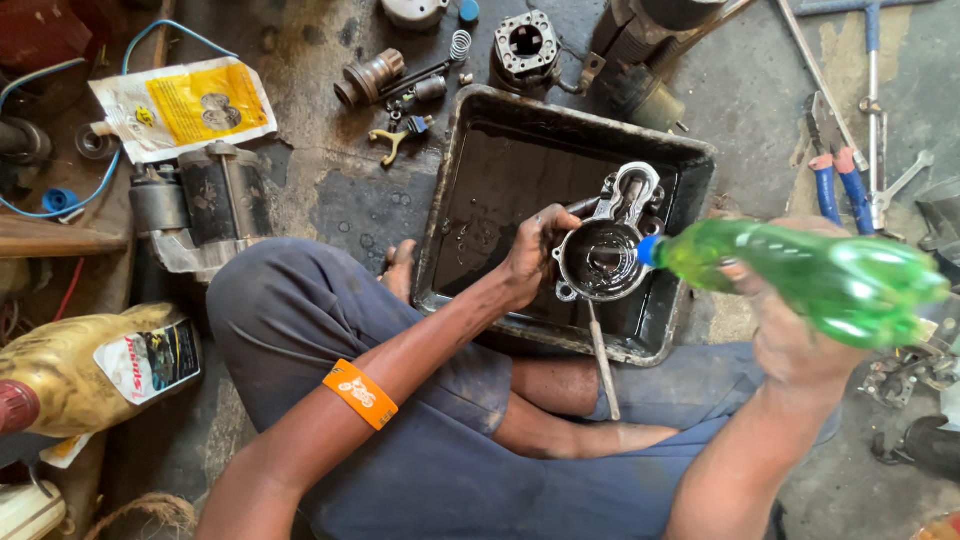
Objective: The person sits on the floor and pours liquid from a green plastic bottle into a metal engine part held over a black tray. The person rotates the part to rinse different areas while the liquid drains into the tray.
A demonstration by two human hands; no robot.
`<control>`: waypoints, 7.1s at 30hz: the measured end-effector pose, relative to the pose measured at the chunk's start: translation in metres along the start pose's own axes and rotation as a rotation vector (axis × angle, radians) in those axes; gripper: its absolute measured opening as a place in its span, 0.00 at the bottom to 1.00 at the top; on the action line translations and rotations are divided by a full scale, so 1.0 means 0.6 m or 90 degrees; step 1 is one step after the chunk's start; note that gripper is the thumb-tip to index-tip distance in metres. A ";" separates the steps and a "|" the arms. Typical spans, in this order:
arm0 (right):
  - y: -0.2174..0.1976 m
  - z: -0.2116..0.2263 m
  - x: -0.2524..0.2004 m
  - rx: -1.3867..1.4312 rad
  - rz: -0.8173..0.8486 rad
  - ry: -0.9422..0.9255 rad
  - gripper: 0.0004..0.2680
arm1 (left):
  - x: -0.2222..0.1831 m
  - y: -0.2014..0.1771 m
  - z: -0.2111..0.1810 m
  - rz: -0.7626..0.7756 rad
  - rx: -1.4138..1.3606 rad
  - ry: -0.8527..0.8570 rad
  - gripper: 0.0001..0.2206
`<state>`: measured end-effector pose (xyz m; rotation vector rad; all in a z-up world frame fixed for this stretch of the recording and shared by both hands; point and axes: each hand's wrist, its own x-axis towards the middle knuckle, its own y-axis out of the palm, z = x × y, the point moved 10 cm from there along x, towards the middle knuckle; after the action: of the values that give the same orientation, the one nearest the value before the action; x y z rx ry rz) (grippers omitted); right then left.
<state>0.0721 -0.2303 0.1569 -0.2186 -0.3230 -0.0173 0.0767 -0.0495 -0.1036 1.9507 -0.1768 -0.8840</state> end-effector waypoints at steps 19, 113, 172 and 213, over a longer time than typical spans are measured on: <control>-0.008 -0.015 -0.018 0.008 0.028 0.026 0.11 | -0.007 -0.004 -0.005 0.009 -0.011 0.009 0.12; -0.016 -0.008 0.005 0.008 0.085 0.027 0.11 | -0.020 0.041 -0.040 -0.001 0.192 0.057 0.14; -0.215 -0.181 0.006 0.632 -0.197 0.159 0.13 | -0.247 0.369 -0.101 0.276 1.390 0.835 0.24; -0.007 0.045 0.000 -0.207 0.018 -0.137 0.09 | -0.089 0.089 -0.115 -0.134 0.418 0.252 0.27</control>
<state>0.0635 -0.2285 0.1828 -0.5501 -0.5312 -0.0184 0.0945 -0.0048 -0.0133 2.7574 -0.0250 -0.5867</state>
